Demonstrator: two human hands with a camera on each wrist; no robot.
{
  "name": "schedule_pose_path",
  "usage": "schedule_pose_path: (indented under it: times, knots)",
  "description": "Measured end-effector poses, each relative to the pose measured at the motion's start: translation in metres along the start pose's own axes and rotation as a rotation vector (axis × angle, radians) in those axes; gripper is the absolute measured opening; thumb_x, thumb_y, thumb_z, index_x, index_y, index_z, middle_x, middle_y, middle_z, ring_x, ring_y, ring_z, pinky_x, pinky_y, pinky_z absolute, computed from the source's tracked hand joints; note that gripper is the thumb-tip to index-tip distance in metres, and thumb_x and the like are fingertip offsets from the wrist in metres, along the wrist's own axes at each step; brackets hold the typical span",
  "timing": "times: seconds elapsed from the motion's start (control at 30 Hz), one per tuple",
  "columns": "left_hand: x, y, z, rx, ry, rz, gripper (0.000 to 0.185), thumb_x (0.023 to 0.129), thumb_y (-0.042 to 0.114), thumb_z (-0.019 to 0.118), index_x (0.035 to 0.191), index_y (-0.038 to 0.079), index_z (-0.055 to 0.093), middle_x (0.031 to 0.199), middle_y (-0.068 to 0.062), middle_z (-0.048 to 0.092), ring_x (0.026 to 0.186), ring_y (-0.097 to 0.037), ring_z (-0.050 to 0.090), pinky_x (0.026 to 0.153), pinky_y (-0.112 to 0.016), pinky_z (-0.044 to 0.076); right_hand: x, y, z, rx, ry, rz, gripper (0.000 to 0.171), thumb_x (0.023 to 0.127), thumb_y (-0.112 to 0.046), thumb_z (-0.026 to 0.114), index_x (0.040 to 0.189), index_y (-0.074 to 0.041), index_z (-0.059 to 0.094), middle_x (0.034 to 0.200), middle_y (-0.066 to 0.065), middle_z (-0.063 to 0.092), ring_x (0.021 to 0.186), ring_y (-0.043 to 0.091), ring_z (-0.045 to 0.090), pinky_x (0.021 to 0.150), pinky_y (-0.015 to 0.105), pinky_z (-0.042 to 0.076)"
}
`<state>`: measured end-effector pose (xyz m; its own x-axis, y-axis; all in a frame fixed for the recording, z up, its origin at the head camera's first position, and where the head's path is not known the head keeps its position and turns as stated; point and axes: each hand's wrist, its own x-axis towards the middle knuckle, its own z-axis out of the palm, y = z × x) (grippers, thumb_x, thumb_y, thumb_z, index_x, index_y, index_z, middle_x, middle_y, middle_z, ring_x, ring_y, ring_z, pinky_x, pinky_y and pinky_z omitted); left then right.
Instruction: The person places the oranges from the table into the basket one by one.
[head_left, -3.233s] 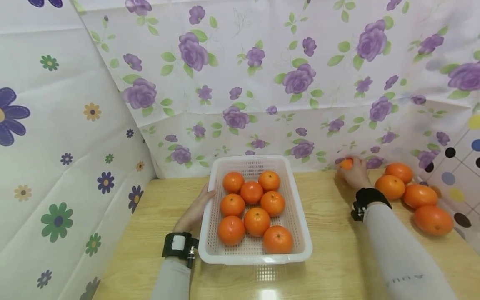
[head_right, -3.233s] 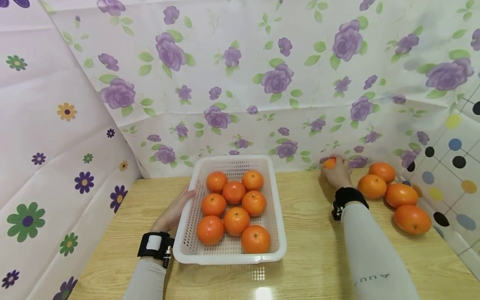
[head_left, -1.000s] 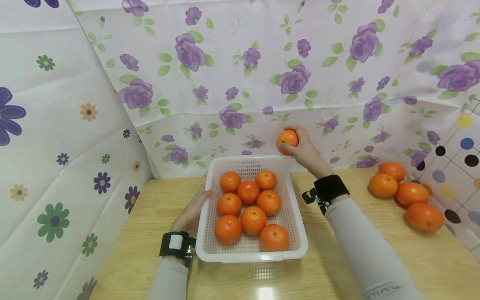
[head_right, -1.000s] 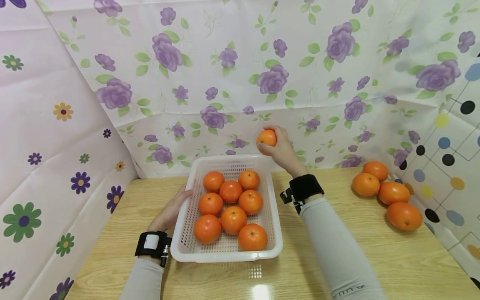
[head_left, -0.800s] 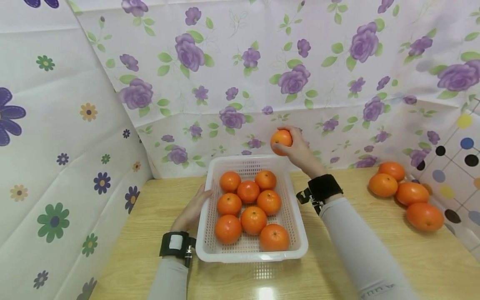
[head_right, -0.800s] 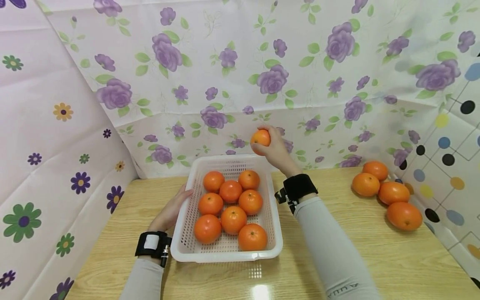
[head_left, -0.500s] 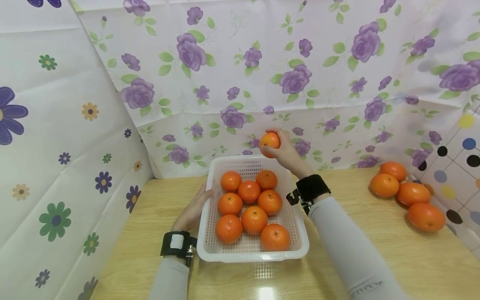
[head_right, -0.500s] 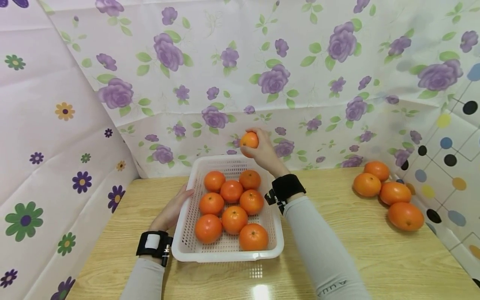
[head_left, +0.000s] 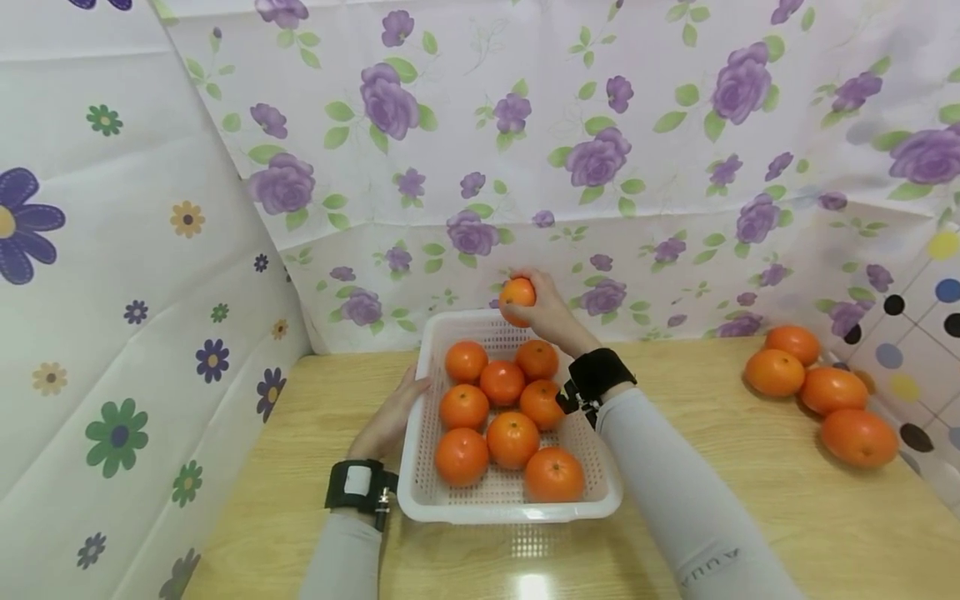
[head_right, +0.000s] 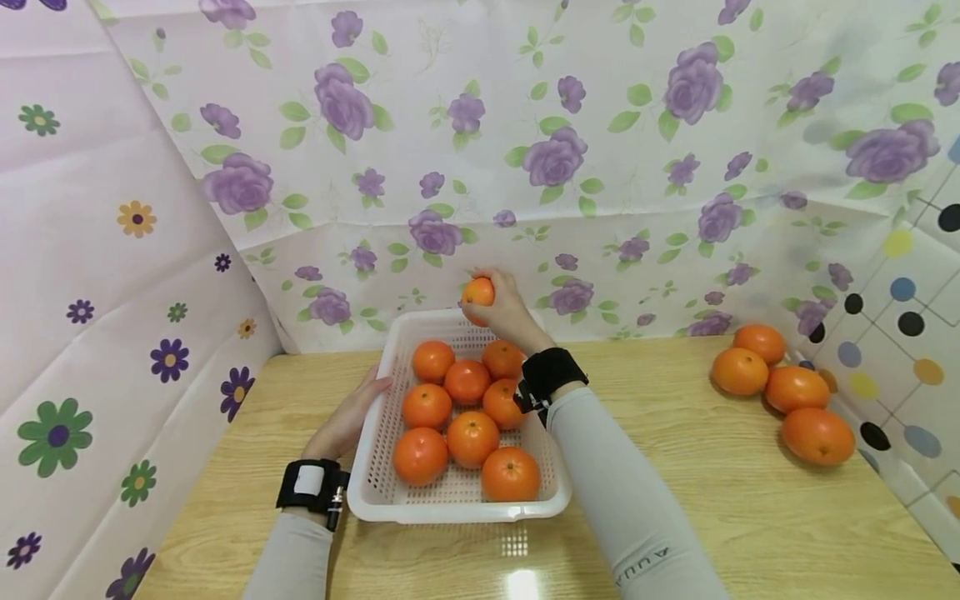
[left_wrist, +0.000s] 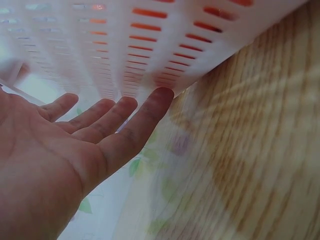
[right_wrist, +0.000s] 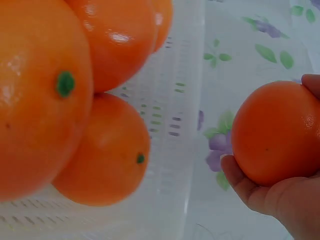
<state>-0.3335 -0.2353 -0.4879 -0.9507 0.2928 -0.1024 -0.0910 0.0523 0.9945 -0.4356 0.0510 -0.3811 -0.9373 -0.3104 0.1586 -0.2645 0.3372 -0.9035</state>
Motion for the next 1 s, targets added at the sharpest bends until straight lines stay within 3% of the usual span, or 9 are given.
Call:
schedule_pose_path:
  times: [0.17, 0.33, 0.53, 0.77, 1.0]
  knots:
    - [0.000, 0.002, 0.002, -0.008, -0.001, 0.008, 0.063, 0.112, 0.040, 0.037, 0.168, 0.029, 0.010, 0.164, -0.023, 0.032, 0.135, -0.045, 0.050, 0.101, -0.057, 0.054, 0.005, 0.009, 0.005, -0.056, -0.035, -0.039, 0.055, 0.095, -0.014, 0.069, 0.145, -0.005, 0.047, 0.150, 0.020, 0.032, 0.119, 0.034, 0.048, 0.095, 0.041, 0.049]
    - [-0.001, 0.003, 0.003, -0.004, -0.004, 0.012, 0.061, 0.113, 0.038, 0.035, 0.168, 0.030, 0.009, 0.166, -0.021, 0.030, 0.137, -0.044, 0.049, 0.102, -0.057, 0.053, 0.007, 0.014, 0.010, -0.090, -0.068, -0.018, 0.057, 0.094, -0.014, 0.070, 0.145, -0.006, 0.045, 0.155, 0.021, 0.027, 0.119, 0.034, 0.048, 0.094, 0.040, 0.049]
    - [-0.001, 0.001, 0.002, -0.003, -0.005, 0.013, 0.062, 0.113, 0.040, 0.035, 0.168, 0.029, 0.008, 0.166, -0.021, 0.028, 0.137, -0.044, 0.048, 0.102, -0.057, 0.053, 0.008, 0.021, 0.017, -0.194, -0.156, -0.019, 0.058, 0.097, -0.018, 0.068, 0.148, -0.003, 0.043, 0.157, 0.022, 0.025, 0.127, 0.037, 0.047, 0.104, 0.047, 0.049]
    - [-0.001, 0.001, 0.001, 0.002, 0.003, 0.009, 0.062, 0.113, 0.041, 0.035, 0.168, 0.029, 0.009, 0.165, -0.022, 0.030, 0.136, -0.044, 0.049, 0.101, -0.057, 0.054, 0.008, 0.020, 0.022, -0.330, -0.247, -0.006, 0.059, 0.102, -0.022, 0.065, 0.153, -0.007, 0.040, 0.158, 0.023, 0.022, 0.139, 0.046, 0.039, 0.117, 0.059, 0.036]
    - [-0.001, 0.000, 0.002, -0.001, 0.013, 0.005, 0.063, 0.112, 0.040, 0.036, 0.168, 0.028, 0.008, 0.165, -0.022, 0.029, 0.134, -0.045, 0.051, 0.098, -0.056, 0.056, 0.009, 0.020, 0.026, -0.382, -0.280, 0.048, 0.064, 0.102, -0.025, 0.067, 0.156, -0.011, 0.037, 0.150, 0.021, 0.022, 0.128, 0.043, 0.040, 0.108, 0.052, 0.042]
